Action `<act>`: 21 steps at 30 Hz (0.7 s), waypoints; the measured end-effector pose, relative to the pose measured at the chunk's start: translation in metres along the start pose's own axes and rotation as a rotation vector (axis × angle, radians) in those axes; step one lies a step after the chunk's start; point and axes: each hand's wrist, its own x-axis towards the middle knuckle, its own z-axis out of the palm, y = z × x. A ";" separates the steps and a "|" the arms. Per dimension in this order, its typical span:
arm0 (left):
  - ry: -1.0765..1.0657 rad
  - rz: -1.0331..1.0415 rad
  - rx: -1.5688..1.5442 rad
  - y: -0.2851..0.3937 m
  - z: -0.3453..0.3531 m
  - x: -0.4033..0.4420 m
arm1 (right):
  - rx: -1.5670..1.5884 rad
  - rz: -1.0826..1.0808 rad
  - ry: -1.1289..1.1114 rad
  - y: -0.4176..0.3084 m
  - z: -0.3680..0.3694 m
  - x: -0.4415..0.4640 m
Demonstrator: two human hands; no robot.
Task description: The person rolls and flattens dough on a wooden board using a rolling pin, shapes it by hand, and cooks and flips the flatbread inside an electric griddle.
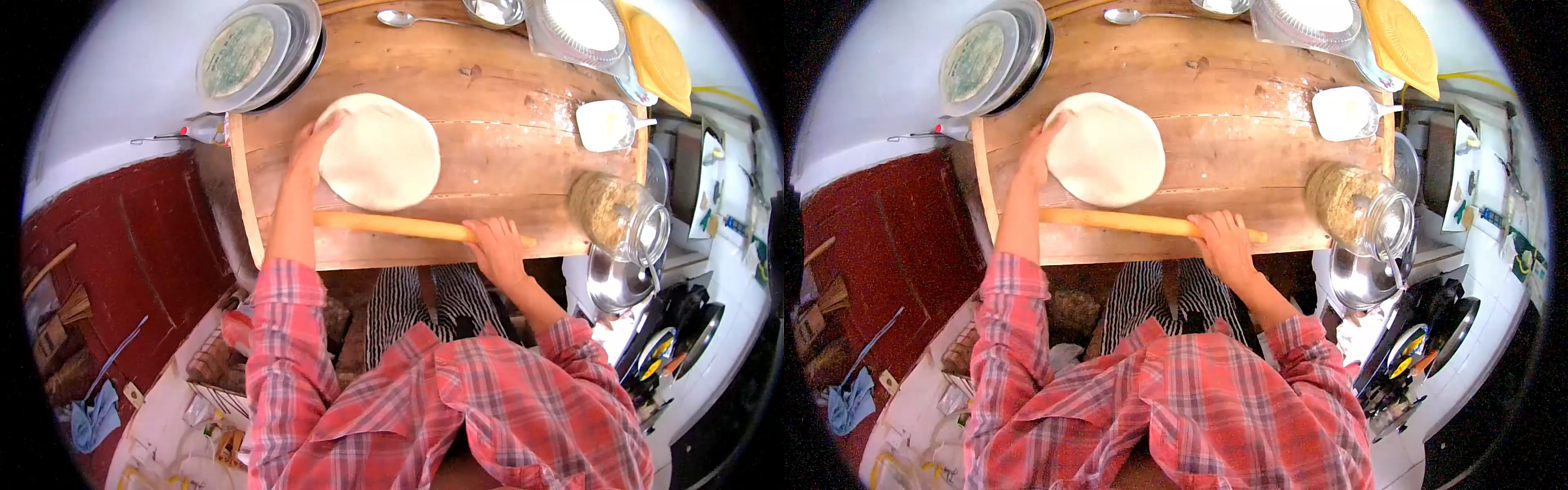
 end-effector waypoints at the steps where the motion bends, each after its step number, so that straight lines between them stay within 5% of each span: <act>1: 0.005 0.002 0.002 -0.021 -0.004 0.002 | 0.032 0.001 -0.014 -0.001 0.000 -0.004; 5: 0.198 -0.184 -0.023 -0.078 0.016 -0.054 | 0.042 -0.100 -0.087 -0.001 -0.005 -0.012; 10: -0.031 -0.438 0.303 -0.116 0.035 -0.148 | -0.010 -0.218 -0.159 0.009 -0.011 -0.018; 12: 0.035 -0.269 1.058 -0.114 0.026 -0.175 | -0.038 -0.154 -0.256 0.014 -0.016 -0.021; 13: 0.044 -0.279 1.050 -0.131 0.016 -0.179 | -0.035 -0.166 -0.265 0.015 -0.012 -0.015; 15: 0.449 0.660 1.208 -0.186 -0.002 -0.175 | -0.295 -0.092 0.069 0.022 0.001 0.005; 21: 0.708 0.833 1.218 -0.108 -0.028 -0.051 | -0.342 -0.027 0.398 0.036 0.030 0.157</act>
